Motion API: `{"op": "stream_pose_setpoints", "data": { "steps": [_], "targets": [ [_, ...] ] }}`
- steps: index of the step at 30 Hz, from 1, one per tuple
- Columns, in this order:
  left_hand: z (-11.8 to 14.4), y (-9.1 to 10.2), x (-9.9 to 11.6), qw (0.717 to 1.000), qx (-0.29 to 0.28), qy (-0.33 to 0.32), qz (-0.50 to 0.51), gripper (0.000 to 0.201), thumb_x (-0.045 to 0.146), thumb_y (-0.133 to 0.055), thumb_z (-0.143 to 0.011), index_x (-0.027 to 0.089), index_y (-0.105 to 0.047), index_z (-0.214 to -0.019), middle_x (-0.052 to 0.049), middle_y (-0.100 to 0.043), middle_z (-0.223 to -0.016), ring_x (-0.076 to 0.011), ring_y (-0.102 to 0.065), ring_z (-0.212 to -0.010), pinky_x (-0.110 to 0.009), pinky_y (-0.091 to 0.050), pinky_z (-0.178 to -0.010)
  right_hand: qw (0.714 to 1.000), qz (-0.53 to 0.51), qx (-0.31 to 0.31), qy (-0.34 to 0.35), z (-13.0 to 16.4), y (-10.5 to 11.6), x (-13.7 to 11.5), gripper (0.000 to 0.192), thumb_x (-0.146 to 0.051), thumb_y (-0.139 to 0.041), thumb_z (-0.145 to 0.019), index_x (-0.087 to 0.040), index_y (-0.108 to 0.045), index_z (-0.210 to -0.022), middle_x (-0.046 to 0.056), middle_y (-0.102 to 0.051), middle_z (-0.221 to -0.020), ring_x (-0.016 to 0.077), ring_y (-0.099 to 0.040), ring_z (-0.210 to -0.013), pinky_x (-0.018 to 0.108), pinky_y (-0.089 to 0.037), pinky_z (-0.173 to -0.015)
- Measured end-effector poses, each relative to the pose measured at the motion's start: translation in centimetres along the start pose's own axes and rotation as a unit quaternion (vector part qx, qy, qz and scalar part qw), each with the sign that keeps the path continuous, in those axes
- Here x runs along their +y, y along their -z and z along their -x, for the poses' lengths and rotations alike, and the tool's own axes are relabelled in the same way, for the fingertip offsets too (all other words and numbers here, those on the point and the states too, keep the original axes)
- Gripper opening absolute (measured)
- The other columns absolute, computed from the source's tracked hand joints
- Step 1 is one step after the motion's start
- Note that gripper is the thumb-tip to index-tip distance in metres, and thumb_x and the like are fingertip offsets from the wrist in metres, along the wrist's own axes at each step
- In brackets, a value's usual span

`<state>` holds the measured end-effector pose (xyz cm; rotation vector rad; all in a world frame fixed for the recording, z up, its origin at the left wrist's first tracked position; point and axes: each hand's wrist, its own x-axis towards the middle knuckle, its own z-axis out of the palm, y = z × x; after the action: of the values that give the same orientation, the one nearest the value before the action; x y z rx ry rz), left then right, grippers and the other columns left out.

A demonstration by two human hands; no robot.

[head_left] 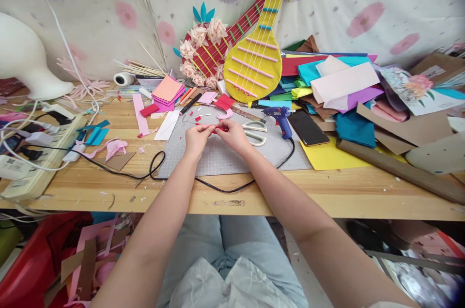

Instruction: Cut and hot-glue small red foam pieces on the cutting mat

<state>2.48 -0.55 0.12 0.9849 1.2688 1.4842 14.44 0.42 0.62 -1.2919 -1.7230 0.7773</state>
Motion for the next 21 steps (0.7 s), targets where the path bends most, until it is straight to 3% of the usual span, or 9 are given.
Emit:
{"op": "stream_pose_setpoints", "data": {
  "steps": [10,21],
  "targets": [
    [0.0,-0.07,0.91,0.995,-0.04,0.082,0.048,0.026,0.028,-0.078,-0.048,0.012,-0.064,-0.063,-0.002,-0.063,-0.063,-0.011,-0.059,-0.062,-0.032,-0.048,-0.075,1.0,-0.018,-0.004,0.025,-0.08,0.25,0.19,0.013,-0.027,-0.052,-0.071,-0.017,-0.059,-0.074,0.0,-0.061,-0.073,0.012,-0.054,-0.067,0.026,-0.042,-0.066],
    [-0.01,-0.25,1.06,0.982,-0.018,0.132,0.132,0.013,0.016,-0.072,-0.055,0.014,-0.061,-0.061,-0.002,-0.064,-0.063,-0.0115,-0.061,-0.065,-0.029,-0.048,-0.075,0.994,-0.098,-0.038,0.033,-0.05,-0.06,0.22,0.015,-0.03,-0.058,-0.068,-0.018,-0.056,-0.076,-0.002,-0.06,-0.073,0.0122,-0.055,-0.069,0.027,-0.044,-0.069]
  ]
}}
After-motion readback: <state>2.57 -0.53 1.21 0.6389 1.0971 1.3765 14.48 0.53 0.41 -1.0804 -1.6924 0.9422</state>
